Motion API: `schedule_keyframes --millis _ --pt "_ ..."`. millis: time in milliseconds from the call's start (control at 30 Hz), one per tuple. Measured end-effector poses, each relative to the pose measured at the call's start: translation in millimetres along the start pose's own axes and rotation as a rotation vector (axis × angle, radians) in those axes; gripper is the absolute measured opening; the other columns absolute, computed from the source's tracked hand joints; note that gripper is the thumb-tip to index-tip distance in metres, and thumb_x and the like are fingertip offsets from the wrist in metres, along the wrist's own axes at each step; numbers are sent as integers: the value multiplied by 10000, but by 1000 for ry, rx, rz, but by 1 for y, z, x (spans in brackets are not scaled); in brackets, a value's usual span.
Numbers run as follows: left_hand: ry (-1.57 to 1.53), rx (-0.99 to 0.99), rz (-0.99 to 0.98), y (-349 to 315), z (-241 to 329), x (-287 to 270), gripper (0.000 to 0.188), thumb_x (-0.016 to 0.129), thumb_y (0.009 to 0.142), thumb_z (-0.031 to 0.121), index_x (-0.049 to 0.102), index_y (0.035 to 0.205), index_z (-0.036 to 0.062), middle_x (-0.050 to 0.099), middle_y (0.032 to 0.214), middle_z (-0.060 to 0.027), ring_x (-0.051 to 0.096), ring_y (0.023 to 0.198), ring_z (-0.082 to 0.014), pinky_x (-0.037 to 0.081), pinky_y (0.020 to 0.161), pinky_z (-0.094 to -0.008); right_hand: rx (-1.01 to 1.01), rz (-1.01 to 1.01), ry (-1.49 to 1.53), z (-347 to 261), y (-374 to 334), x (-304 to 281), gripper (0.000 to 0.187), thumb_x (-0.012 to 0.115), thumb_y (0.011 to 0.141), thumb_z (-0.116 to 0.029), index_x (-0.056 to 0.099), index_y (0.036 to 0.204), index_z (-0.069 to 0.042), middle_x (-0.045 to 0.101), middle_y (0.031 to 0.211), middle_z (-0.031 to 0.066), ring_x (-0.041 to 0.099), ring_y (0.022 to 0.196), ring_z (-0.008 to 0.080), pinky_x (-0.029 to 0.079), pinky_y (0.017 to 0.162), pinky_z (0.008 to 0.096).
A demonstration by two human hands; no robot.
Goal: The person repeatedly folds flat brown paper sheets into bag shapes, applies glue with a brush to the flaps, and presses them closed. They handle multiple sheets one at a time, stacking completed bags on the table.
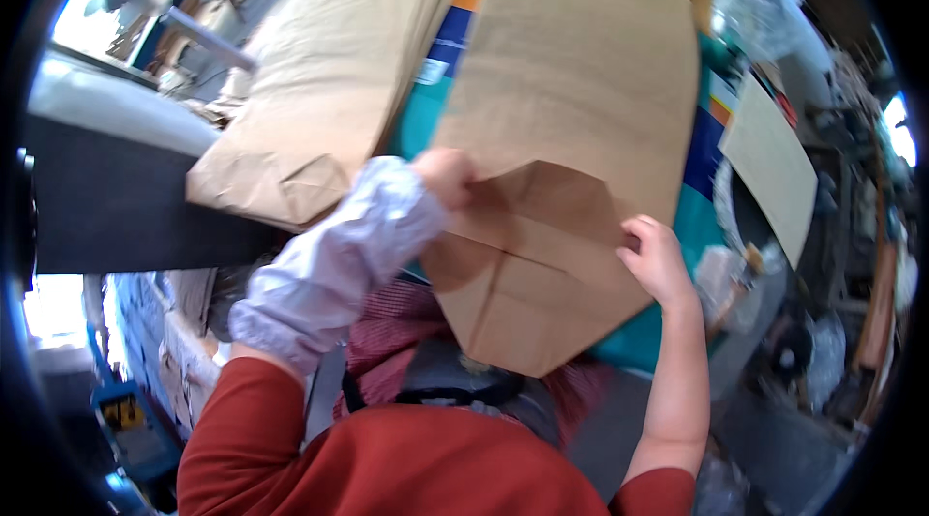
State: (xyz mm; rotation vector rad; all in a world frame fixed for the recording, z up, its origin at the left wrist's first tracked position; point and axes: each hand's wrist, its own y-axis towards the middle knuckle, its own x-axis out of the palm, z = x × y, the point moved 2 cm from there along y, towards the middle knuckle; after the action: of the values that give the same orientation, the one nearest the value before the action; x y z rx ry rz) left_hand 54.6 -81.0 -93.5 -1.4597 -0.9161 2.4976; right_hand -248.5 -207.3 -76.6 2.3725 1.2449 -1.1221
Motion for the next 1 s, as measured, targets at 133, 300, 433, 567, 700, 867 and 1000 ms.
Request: schedule_keyframes --millis 133,300,433,567,700,867,1000 --pt "331 120 119 -30 0 2 197 648 682 99 751 850 102 699 837 -122 676 879 -312 549 781 -405 -381 20 -349 -21 -1 -6 173 608 654 34 614 813 -33 608 819 130 602 819 329 508 718 404" --pt "508 47 115 -56 49 12 414 626 723 179 667 1099 8 632 1167 -171 565 1159 -317 440 1006 -419 -349 109 -563 -23 -22 5 256 571 736 -16 675 965 -65 645 911 74 631 890 262 537 726 377" --pt "332 483 306 -74 57 75 874 627 706 270 313 1426 -112 307 1506 -272 235 1444 -366 134 1207 -448 -379 -83 -461 -60 -33 70 906 676 810 -390 252 1480 49 296 1543 193 273 1443 288 208 1193 406" --pt "194 362 338 -78 39 77 1016 697 706 444 273 1438 -119 266 1520 -287 201 1452 -386 120 1210 -434 -241 -28 -497 -64 -33 91 1029 668 791 -555 222 1489 56 222 1563 216 192 1465 323 175 1199 426" --pt "283 212 365 -89 -1 56 1118 696 709 598 252 1450 -110 225 1537 -287 160 1463 -391 119 1205 -436 -157 88 -466 -29 -62 62 1091 655 777 -614 187 1496 59 191 1571 220 169 1469 333 158 1199 450" --pt "-165 428 321 -67 -6 44 870 693 753 240 284 1457 -65 358 1478 -261 309 1415 -353 266 1159 -402 -119 201 475 -11 -42 37 638 756 781 -59 503 1366 -60 566 1341 138 543 1242 263 452 1024 362" --pt "-241 293 557 -52 33 20 593 707 754 116 482 1283 -31 607 1194 -201 579 1124 -356 469 963 -395 34 348 496 11 -27 35 300 592 899 -3 614 1197 -24 630 1195 84 597 1073 175 477 912 281"
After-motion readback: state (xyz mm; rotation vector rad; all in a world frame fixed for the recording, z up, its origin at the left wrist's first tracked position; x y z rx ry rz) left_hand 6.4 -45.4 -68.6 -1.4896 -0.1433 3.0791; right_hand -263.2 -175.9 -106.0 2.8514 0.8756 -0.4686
